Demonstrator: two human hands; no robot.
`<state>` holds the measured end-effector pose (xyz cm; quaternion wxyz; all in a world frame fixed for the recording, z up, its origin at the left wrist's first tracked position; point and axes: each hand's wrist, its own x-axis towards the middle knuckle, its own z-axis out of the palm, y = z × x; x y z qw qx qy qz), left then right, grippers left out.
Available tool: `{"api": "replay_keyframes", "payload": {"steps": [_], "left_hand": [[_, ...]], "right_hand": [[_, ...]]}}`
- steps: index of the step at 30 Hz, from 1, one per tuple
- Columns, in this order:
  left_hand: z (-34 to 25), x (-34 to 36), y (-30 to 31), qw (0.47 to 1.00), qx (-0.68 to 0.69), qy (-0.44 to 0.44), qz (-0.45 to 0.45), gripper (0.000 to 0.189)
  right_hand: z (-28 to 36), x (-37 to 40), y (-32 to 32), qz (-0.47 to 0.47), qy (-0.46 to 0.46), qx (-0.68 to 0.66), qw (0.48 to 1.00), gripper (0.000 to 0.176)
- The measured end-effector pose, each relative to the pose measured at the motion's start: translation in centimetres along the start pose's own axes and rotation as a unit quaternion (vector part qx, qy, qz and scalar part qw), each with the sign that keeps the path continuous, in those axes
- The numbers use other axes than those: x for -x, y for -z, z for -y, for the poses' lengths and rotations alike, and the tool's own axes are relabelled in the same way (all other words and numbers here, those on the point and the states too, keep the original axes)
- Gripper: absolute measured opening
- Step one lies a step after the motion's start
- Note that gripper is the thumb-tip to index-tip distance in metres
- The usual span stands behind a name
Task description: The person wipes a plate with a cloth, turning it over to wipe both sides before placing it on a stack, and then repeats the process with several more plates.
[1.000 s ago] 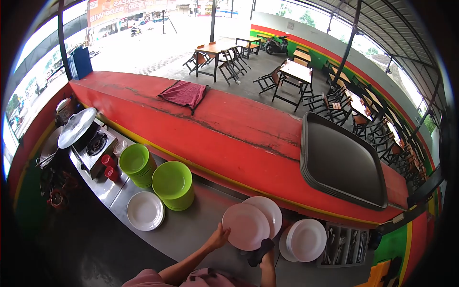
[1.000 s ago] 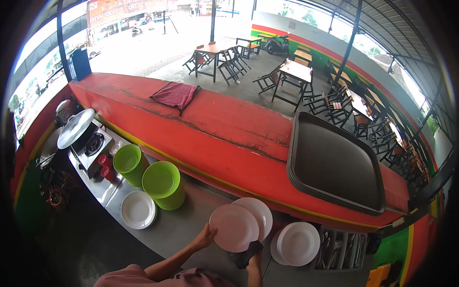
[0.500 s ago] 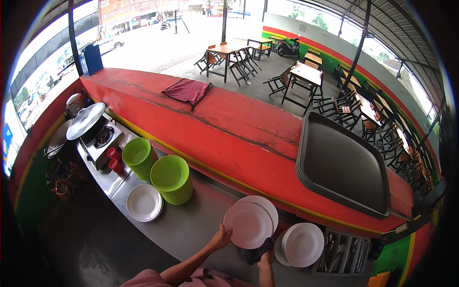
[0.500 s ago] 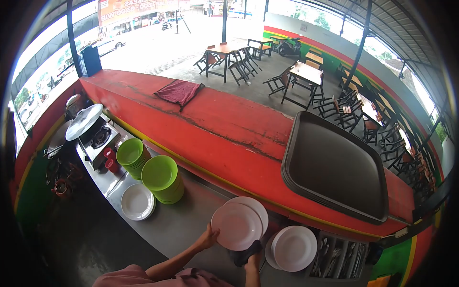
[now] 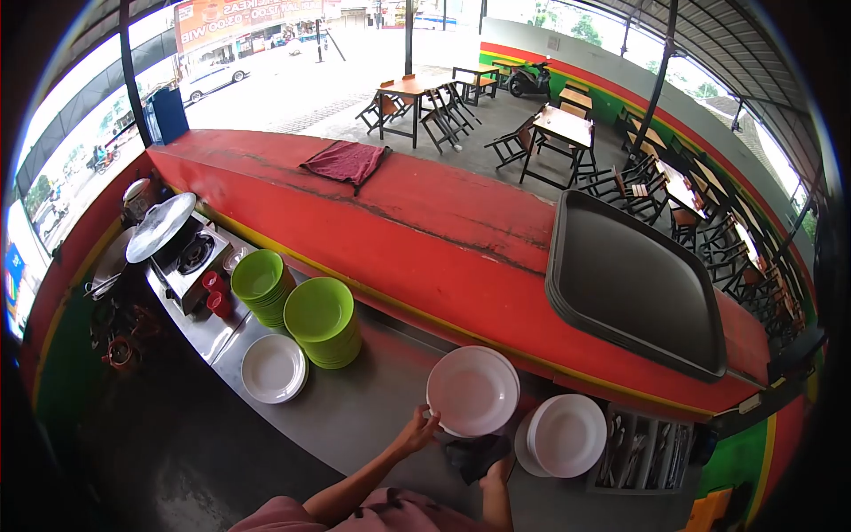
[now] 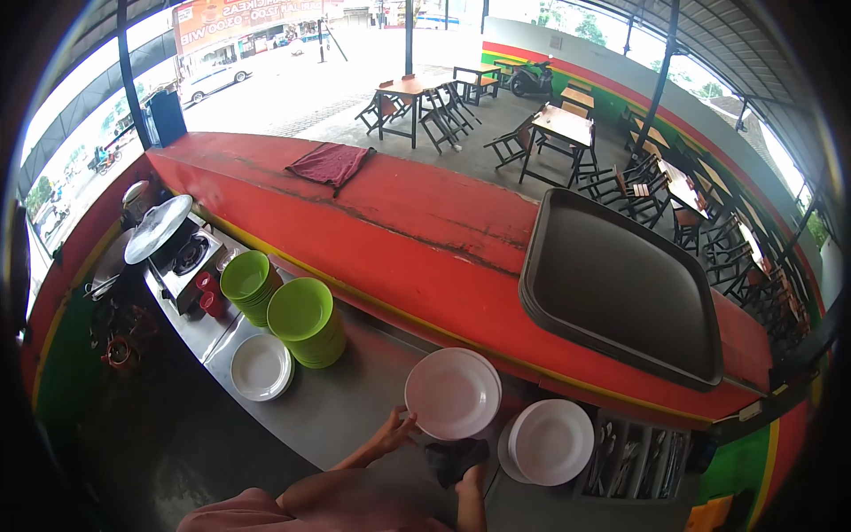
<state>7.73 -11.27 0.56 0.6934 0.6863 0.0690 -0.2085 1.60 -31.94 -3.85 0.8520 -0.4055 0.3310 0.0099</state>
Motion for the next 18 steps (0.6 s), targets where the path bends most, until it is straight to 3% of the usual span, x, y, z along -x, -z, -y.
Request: {"api": "replay_keyframes", "payload": {"steps": [9, 12, 18], "left_hand": [[1.1, 2.8, 3.7, 0.999, -0.008, 0.046, 0.004, 0.062], [0.7, 3.8, 5.4, 0.998, -0.008, 0.057, 0.001, 0.059], [0.4, 5.3, 10.2, 0.998, 0.010, 0.058, -0.010, 0.055]], "right_hand": [[-3.3, 0.6, 0.3, 0.060, -0.016, -0.049, 0.997, 0.029], [-4.0, 1.3, -1.4, 0.020, -0.021, -0.033, 0.999, 0.030], [-4.2, 3.4, -7.6, 0.031, -0.044, -0.052, 0.997, 0.029]]}}
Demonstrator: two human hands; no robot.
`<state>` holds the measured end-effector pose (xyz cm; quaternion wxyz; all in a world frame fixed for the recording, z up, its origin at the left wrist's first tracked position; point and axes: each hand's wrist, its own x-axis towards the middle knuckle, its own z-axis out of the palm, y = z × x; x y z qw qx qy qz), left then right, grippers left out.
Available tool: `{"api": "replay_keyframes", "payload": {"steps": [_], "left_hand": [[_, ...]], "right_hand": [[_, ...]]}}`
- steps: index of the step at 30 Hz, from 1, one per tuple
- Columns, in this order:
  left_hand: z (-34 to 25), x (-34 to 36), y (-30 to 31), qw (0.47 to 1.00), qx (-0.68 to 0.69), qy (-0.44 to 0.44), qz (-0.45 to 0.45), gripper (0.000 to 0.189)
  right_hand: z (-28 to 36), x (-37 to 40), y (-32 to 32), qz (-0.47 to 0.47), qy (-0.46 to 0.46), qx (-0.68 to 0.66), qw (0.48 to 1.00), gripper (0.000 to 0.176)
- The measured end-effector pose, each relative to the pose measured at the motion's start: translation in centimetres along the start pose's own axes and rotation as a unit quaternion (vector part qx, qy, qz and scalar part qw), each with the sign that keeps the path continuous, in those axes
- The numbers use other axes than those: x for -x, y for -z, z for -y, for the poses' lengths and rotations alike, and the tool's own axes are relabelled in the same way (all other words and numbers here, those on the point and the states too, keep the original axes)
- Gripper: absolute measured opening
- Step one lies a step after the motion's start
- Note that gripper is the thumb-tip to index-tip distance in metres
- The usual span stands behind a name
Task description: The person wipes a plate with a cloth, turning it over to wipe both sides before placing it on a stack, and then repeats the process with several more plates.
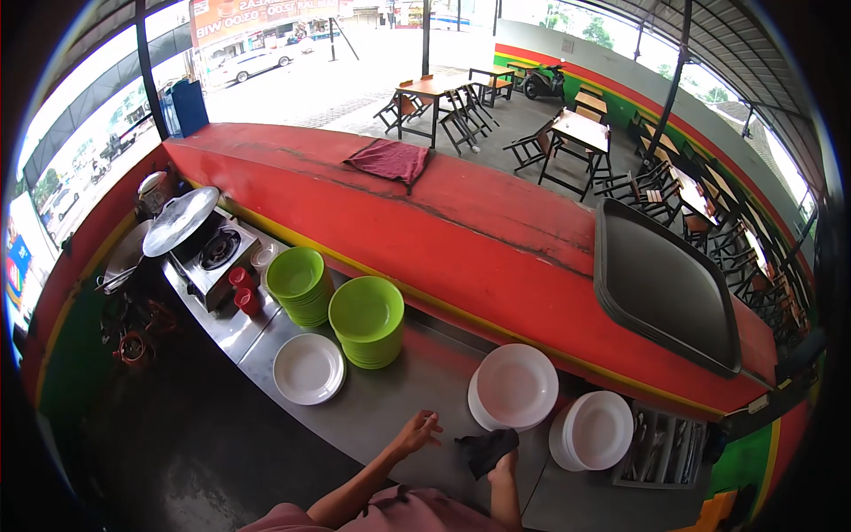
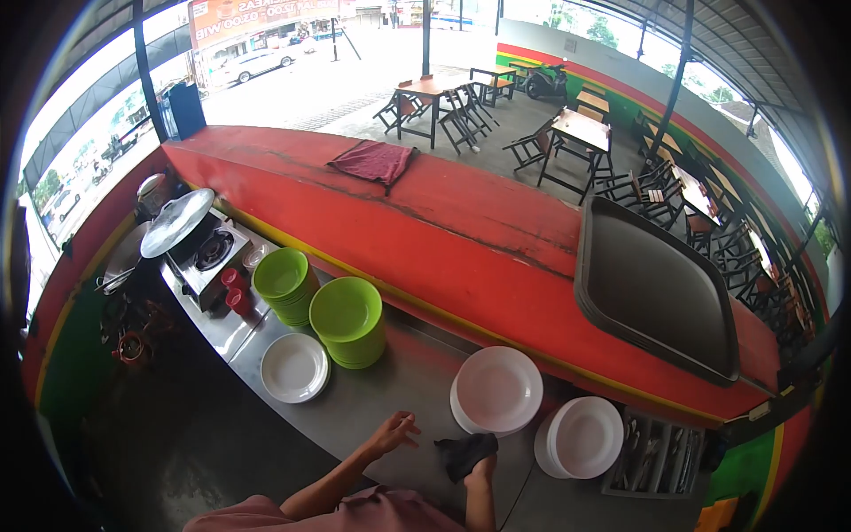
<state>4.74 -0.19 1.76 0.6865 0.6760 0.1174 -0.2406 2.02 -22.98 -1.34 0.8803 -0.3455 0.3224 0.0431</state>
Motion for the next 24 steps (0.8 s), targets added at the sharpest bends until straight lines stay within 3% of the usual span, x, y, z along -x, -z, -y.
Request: {"api": "replay_keyframes", "payload": {"steps": [3, 6, 14, 24], "left_hand": [[0.7, 0.1, 3.5, 1.000, 0.004, -0.001, -0.005, 0.054], [0.7, 0.6, 7.1, 1.000, 0.017, -0.003, -0.012, 0.054], [0.2, 1.7, 16.1, 0.999, 0.033, -0.006, -0.041, 0.053], [-1.0, 2.5, 22.4, 0.998, 0.027, 0.002, -0.061, 0.051]], "right_hand": [[-2.3, -0.7, -1.5, 0.054, 0.013, 0.001, 0.998, 0.030], [-3.8, 0.2, -5.4, 0.036, 0.005, 0.013, 0.999, 0.029], [-10.2, -2.4, -10.0, 0.099, -0.019, 0.026, 0.995, 0.035], [-13.9, -2.1, -16.4, 0.100, -0.040, 0.020, 0.994, 0.034]]}}
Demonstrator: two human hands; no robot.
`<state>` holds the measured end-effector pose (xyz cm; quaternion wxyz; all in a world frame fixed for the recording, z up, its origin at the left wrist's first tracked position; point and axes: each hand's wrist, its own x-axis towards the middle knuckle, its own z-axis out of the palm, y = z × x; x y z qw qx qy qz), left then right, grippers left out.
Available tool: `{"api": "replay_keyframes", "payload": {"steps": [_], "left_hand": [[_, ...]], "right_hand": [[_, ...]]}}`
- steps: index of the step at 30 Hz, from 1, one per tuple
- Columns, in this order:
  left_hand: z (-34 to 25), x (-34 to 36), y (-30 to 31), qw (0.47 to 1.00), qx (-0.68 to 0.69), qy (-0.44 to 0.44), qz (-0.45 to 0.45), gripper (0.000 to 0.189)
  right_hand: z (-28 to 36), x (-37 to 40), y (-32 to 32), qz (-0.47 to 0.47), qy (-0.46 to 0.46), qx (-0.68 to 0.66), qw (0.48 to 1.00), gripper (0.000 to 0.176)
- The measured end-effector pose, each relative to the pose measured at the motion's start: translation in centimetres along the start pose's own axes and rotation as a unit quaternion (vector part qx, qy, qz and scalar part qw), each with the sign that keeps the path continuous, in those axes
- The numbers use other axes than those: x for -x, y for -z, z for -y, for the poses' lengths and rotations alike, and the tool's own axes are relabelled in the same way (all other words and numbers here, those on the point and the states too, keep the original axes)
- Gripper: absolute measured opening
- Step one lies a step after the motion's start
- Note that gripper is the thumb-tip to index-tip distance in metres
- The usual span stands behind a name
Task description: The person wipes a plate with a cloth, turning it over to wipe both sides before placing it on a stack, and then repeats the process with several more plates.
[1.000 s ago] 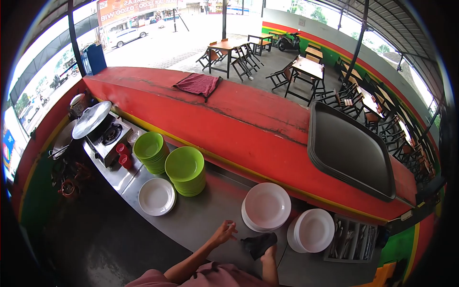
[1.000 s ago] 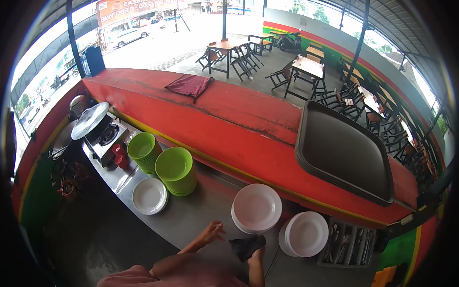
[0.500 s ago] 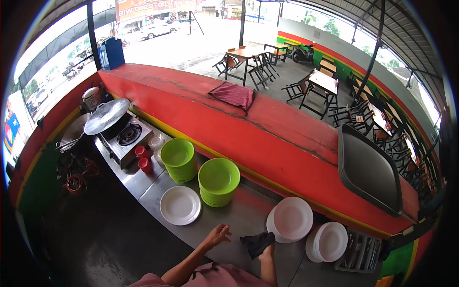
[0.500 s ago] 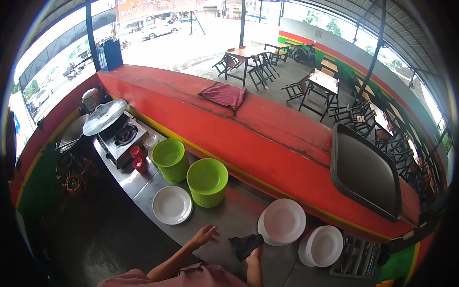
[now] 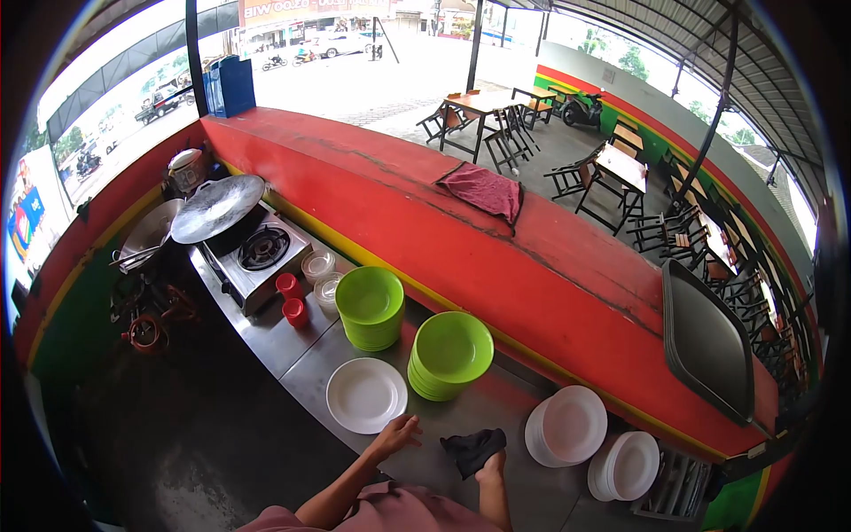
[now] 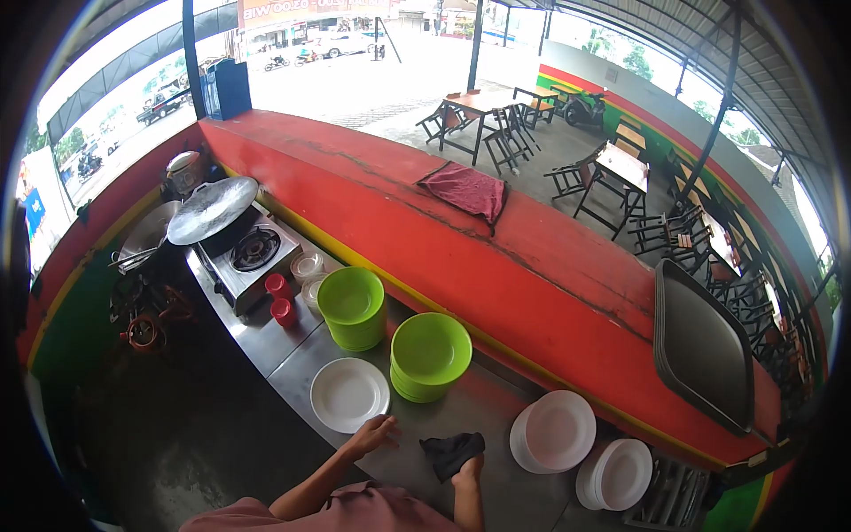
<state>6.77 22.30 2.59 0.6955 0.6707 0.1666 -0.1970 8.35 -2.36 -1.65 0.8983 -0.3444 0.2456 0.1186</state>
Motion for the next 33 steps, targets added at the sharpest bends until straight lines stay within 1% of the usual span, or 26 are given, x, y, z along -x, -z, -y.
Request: {"api": "replay_keyframes", "payload": {"steps": [3, 6, 9, 12, 15, 17, 18, 20, 22, 27, 30, 33], "left_hand": [[0.4, -0.7, 1.3, 1.000, -0.005, 0.001, -0.002, 0.051], [1.4, -1.6, 2.9, 1.000, -0.006, -0.008, 0.001, 0.052], [1.3, -1.8, 4.0, 1.000, -0.016, -0.011, -0.008, 0.052], [0.4, -1.6, 4.7, 0.999, -0.027, -0.010, -0.030, 0.051], [1.6, -2.2, 5.7, 0.998, -0.021, -0.018, -0.060, 0.048], [2.6, -2.6, 6.5, 0.996, -0.006, -0.023, -0.087, 0.047], [3.0, -2.7, 6.9, 0.994, -0.026, -0.028, -0.100, 0.046], [3.4, -2.6, 7.6, 0.989, -0.065, -0.038, -0.125, 0.046], [3.8, -2.5, 8.2, 0.988, -0.067, -0.045, -0.132, 0.046], [4.7, -2.3, 8.8, 0.989, -0.057, -0.042, -0.133, 0.044], [5.2, -2.6, 8.1, 0.991, -0.043, -0.046, -0.121, 0.043], [4.7, -2.2, 6.9, 0.992, -0.050, -0.053, -0.107, 0.042]], "right_hand": [[-0.7, -0.7, -0.9, -0.020, -0.004, 0.006, 1.000, 0.034], [-1.1, -0.1, -3.0, -0.013, -0.007, 0.008, 1.000, 0.034], [-1.8, -0.6, -3.6, -0.061, -0.020, 0.044, 0.997, 0.033], [-3.4, -2.2, -2.1, -0.033, -0.011, 0.028, 0.999, 0.033], [-4.0, -2.5, -2.4, -0.016, -0.031, 0.021, 0.999, 0.034], [-4.3, -2.5, -3.0, -0.022, -0.030, 0.017, 0.999, 0.034], [-4.5, -2.5, -3.2, -0.026, -0.029, 0.016, 0.999, 0.034], [-5.4, -3.6, -2.3, -0.003, -0.034, 0.014, 0.999, 0.036], [-6.0, -4.0, -1.5, 0.005, -0.041, 0.008, 0.999, 0.038], [-6.2, -3.3, -1.5, -0.001, -0.061, -0.024, 0.998, 0.040], [-5.6, -2.5, -1.3, -0.004, -0.040, 0.003, 0.999, 0.039], [-4.1, -0.6, -1.9, -0.014, -0.041, 0.008, 0.999, 0.033]]}}
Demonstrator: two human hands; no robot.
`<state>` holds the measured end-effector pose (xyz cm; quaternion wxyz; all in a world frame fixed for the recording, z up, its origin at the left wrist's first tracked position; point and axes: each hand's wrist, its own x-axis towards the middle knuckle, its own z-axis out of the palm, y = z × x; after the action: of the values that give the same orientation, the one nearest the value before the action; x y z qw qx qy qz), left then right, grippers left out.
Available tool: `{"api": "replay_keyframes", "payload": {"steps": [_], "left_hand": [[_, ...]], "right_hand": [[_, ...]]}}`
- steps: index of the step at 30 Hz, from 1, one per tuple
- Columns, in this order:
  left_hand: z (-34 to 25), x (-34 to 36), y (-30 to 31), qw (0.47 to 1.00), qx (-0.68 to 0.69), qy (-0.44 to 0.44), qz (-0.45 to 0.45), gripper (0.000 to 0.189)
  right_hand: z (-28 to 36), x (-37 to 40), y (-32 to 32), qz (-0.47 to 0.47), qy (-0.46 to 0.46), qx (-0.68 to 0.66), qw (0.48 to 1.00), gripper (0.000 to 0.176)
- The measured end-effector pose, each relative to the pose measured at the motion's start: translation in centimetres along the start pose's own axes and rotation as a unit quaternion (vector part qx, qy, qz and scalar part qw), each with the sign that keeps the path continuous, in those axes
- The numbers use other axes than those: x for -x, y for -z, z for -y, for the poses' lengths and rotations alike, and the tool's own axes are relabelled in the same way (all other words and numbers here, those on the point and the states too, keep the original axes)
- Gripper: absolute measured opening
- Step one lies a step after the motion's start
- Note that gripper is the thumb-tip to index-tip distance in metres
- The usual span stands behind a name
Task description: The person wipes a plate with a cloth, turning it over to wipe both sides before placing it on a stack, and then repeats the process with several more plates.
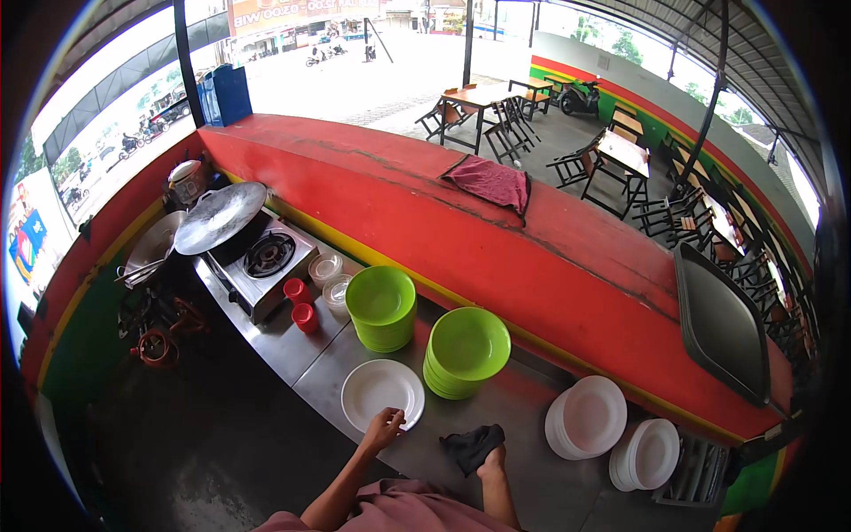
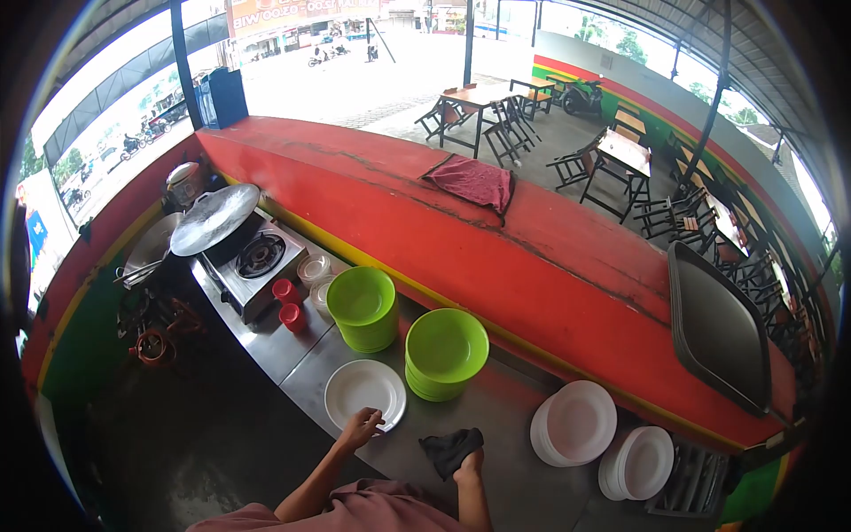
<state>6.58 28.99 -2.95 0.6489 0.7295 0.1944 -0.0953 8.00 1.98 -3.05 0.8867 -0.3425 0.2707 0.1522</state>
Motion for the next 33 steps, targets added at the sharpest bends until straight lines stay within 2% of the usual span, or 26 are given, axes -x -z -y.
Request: {"api": "replay_keyframes", "payload": {"steps": [5, 9, 11, 13, 16, 19, 20, 22, 25, 27, 28, 33], "left_hand": [[-0.1, 0.3, -1.5, 0.998, 0.020, -0.019, -0.055, 0.037], [0.7, 0.1, -1.7, 0.957, -0.080, -0.162, -0.228, 0.026], [1.1, 0.2, -0.8, 0.931, -0.148, -0.142, -0.301, 0.039], [1.5, 0.5, -0.2, 0.879, -0.257, -0.136, -0.377, 0.056], [4.3, -0.4, 0.2, 0.845, -0.291, -0.046, -0.447, 0.080], [6.9, -1.1, 0.9, 0.863, -0.245, -0.018, -0.442, 0.090], [7.7, -1.3, 0.9, 0.868, -0.206, -0.022, -0.451, 0.090], [8.9, -1.7, 1.0, 0.876, -0.128, -0.033, -0.465, 0.088], [9.2, -1.1, 1.5, 0.912, -0.088, -0.015, -0.400, 0.084], [9.3, -0.9, 1.4, 0.912, -0.066, -0.024, -0.405, 0.081], [9.4, -0.8, 1.3, 0.911, -0.055, -0.028, -0.407, 0.079], [9.9, -0.4, 0.8, 0.900, -0.051, -0.054, -0.428, 0.078]], "right_hand": [[1.0, -0.3, 3.0, -0.016, -0.002, 0.001, 1.000, 0.032], [2.3, 0.4, 3.3, -0.015, -0.003, 0.011, 1.000, 0.034], [2.4, 0.1, 3.7, 0.015, -0.006, 0.005, 1.000, 0.035], [2.4, -0.4, 3.6, 0.032, -0.006, 0.012, 0.999, 0.035], [1.9, -0.6, 2.1, 0.027, -0.016, 0.044, 0.999, 0.033], [1.1, -1.5, 1.2, 0.084, -0.035, 0.074, 0.993, 0.033], [0.9, -1.6, 0.8, 0.074, -0.050, 0.079, 0.993, 0.033], [0.2, -1.7, 0.2, 0.117, -0.049, 0.105, 0.986, 0.034], [-1.4, -2.4, 0.2, 0.133, -0.062, 0.136, 0.980, 0.035], [-1.8, -1.8, -0.7, 0.124, -0.092, 0.133, 0.979, 0.034], [-2.0, -1.6, -0.5, 0.170, -0.085, 0.115, 0.975, 0.034], [-2.1, -0.4, -0.2, 0.185, -0.115, 0.151, 0.964, 0.033]]}}
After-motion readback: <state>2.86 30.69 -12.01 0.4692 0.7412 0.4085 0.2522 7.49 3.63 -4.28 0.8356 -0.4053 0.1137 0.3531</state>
